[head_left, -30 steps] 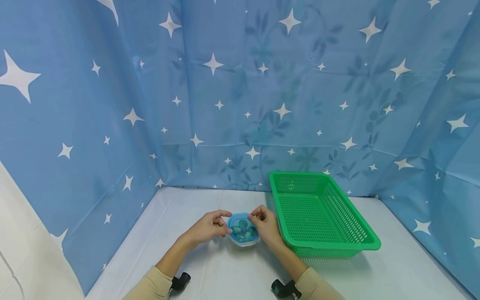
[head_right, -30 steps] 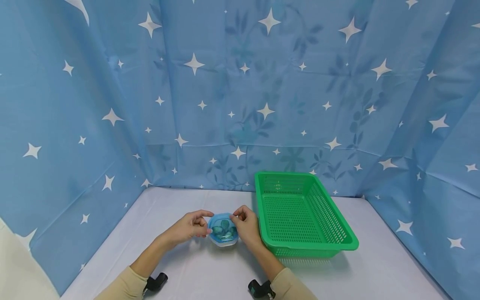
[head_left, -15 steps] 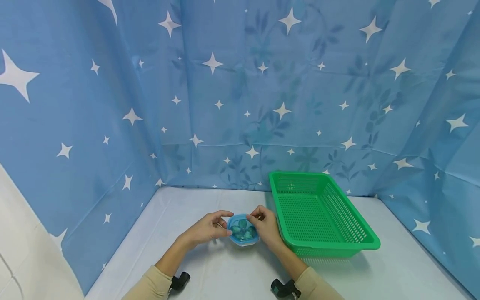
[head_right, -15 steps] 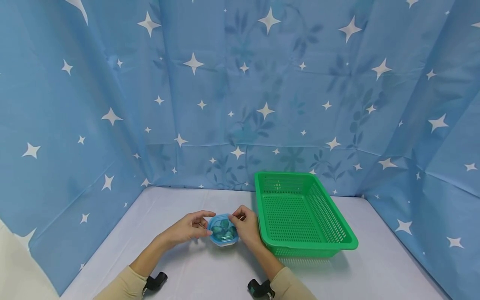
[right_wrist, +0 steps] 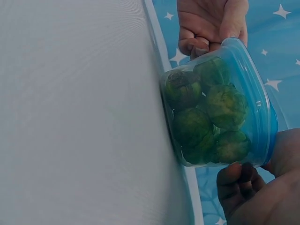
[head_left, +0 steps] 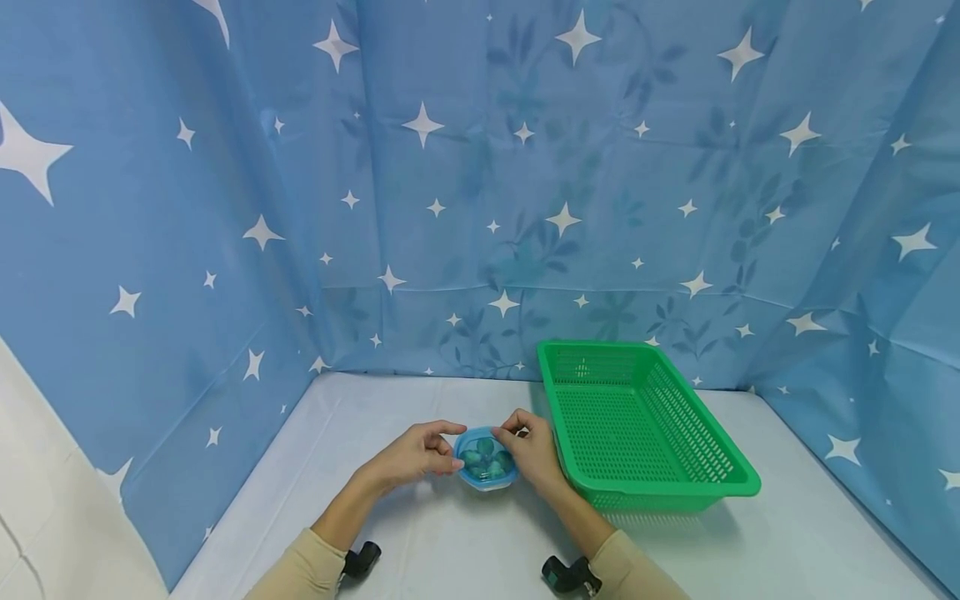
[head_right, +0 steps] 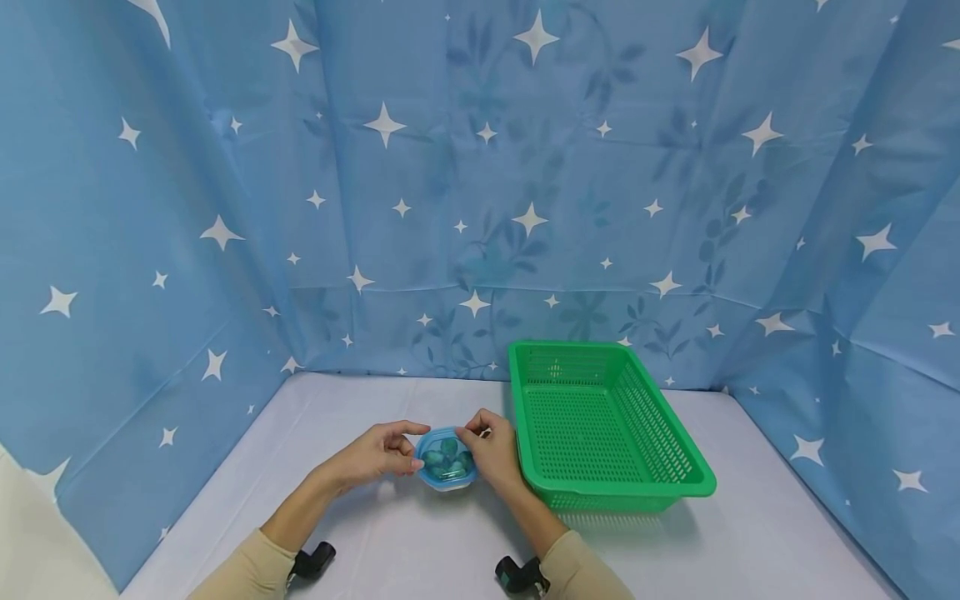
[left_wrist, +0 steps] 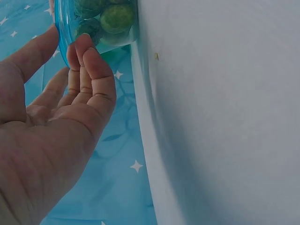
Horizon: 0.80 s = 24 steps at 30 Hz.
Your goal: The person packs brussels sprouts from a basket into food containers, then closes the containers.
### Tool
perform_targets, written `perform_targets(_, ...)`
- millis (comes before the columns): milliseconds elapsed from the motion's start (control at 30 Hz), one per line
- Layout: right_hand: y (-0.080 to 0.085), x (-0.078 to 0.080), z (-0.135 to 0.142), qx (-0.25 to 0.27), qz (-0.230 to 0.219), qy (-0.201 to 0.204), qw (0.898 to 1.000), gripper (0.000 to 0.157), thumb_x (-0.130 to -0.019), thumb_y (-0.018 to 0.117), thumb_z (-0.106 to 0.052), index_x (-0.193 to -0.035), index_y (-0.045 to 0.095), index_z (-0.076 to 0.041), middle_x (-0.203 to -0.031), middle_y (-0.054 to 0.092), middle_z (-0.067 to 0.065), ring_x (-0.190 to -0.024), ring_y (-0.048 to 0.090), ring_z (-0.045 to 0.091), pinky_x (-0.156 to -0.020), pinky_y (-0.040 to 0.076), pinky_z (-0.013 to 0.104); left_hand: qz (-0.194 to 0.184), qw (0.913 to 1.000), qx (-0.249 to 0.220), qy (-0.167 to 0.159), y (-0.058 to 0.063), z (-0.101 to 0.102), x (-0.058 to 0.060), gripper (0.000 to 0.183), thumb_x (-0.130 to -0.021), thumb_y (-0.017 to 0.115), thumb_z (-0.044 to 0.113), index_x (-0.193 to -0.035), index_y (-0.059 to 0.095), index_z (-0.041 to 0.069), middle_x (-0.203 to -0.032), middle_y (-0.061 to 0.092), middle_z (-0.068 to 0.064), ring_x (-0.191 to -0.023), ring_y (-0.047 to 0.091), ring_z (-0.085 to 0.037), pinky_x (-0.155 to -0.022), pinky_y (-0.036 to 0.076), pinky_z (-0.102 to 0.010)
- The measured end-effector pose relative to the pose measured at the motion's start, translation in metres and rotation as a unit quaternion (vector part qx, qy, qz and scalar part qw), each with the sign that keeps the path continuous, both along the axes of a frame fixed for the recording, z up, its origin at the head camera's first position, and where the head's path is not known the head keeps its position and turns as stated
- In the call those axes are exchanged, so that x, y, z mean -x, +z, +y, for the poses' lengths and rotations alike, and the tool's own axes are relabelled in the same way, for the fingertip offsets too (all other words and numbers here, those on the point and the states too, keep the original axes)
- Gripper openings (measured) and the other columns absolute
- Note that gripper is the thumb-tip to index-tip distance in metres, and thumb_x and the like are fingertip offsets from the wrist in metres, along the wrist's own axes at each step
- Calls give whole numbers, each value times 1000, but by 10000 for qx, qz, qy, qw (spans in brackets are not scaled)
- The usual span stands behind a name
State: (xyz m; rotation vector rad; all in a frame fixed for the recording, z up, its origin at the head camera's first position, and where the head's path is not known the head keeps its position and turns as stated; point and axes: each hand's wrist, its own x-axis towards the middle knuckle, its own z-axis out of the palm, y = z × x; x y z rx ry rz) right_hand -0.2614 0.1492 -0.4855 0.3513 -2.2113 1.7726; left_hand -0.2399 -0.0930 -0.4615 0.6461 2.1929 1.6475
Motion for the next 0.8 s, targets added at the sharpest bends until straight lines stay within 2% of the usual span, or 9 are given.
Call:
perform_targets(200,-2,3,3,-136,124,30,9998,22,-88,82,-5,-73,67,-5,-78,68,12,-76,58,15,-64,48,22,-26,9999,-109,-15,-2,-1,2,61,-97,75,13,-151,50,2,-91,70,-4,-81,64,-17,-80,56,-37)
perform_targets(500,-1,3,4,-88,163,51,9998,19,-86,84,-5,-73,70,-4,-80,70,14,-76,60,17,-64,48,22,-64,9999,-123,-7,-1,0,2,64,-97,75,15,-153,48,-1,-91,70,-4,-81,66,-17,-82,59,-41)
perform_targets(800,-2,4,8,-377,227,78,9990,21,-89,83,-9,-73,71,-8,-79,70,8,-74,62,13,-63,51,23,-51,10000,-18,-11,3,0,1,65,-96,75,14,-153,48,-1,-92,72,-10,-81,66,-18,-82,59,-40)
